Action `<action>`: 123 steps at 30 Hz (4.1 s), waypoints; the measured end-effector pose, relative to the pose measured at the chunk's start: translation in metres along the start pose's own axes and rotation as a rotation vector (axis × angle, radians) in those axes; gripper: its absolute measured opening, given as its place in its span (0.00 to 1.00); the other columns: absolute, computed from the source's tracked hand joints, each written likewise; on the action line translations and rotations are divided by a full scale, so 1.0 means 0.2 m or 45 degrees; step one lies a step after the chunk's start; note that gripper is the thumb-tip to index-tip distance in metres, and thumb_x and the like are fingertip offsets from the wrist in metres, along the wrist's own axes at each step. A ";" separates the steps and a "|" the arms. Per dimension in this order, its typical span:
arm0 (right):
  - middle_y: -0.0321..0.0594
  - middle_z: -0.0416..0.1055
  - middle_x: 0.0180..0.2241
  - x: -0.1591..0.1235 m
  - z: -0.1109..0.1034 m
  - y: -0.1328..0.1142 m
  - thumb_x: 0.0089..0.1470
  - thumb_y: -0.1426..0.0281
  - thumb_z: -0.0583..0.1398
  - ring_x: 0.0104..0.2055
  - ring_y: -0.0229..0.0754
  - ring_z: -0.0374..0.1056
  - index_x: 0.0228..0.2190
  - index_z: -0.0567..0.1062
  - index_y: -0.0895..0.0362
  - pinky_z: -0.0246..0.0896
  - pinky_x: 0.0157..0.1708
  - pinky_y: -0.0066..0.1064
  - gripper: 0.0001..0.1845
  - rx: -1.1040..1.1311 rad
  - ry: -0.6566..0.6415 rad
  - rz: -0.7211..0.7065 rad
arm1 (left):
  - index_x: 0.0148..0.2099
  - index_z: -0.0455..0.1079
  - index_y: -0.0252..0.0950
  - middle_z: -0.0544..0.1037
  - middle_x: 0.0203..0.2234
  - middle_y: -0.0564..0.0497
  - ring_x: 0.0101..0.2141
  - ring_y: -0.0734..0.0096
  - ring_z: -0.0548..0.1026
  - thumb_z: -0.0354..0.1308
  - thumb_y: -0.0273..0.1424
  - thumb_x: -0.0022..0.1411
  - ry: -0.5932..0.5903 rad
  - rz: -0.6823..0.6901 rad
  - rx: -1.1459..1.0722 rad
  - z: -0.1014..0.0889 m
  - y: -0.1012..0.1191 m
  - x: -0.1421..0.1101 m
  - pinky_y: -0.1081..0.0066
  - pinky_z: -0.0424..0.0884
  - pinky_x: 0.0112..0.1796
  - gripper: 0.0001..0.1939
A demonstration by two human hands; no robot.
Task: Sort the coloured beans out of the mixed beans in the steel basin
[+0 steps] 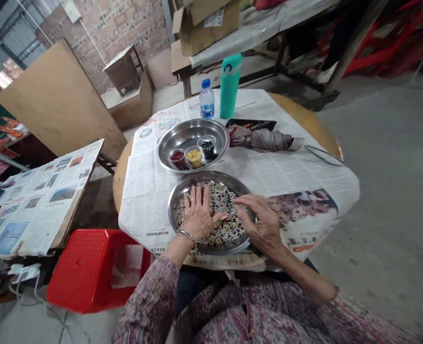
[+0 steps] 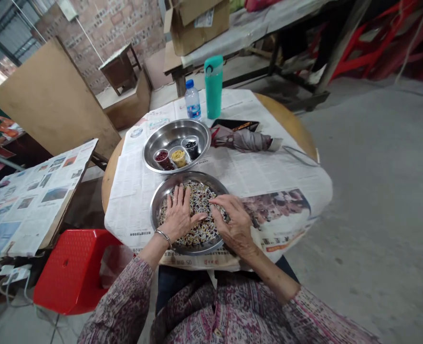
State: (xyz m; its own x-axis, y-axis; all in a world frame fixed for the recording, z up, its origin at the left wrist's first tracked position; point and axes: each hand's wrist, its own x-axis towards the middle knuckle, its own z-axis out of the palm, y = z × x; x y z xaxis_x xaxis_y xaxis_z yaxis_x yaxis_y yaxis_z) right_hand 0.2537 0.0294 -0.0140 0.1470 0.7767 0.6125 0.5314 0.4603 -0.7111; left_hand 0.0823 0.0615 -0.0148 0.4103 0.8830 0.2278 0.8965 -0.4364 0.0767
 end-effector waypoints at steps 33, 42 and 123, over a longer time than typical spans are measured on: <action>0.43 0.76 0.40 -0.02 0.02 0.04 0.59 0.73 0.56 0.45 0.47 0.70 0.42 0.76 0.53 0.65 0.51 0.47 0.11 0.119 0.038 -0.072 | 0.72 0.40 0.37 0.44 0.70 0.40 0.70 0.49 0.39 0.39 0.64 0.60 -0.418 0.694 0.130 -0.16 -0.05 -0.03 0.40 0.44 0.64 0.49; 0.44 0.76 0.40 -0.02 0.02 0.04 0.60 0.74 0.56 0.45 0.47 0.70 0.42 0.75 0.54 0.65 0.50 0.46 0.11 0.115 0.042 -0.080 | 0.71 0.43 0.38 0.46 0.70 0.43 0.69 0.51 0.43 0.41 0.57 0.66 -0.317 0.497 0.195 -0.10 -0.02 0.16 0.39 0.44 0.64 0.41; 0.43 0.75 0.42 -0.03 0.02 0.05 0.64 0.71 0.49 0.47 0.46 0.69 0.44 0.75 0.53 0.63 0.50 0.44 0.16 0.145 0.030 0.001 | 0.72 0.40 0.35 0.44 0.70 0.36 0.69 0.43 0.44 0.42 0.64 0.59 -0.318 0.416 0.165 -0.12 -0.04 -0.07 0.42 0.51 0.63 0.51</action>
State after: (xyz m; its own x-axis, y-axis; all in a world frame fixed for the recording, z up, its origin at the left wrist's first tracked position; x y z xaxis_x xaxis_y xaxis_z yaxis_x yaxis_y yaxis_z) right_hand 0.2553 0.0310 -0.0265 0.1675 0.7672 0.6191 0.4332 0.5069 -0.7453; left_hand 0.0651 0.0492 0.0040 0.6895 0.7239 -0.0235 0.7200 -0.6885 -0.0869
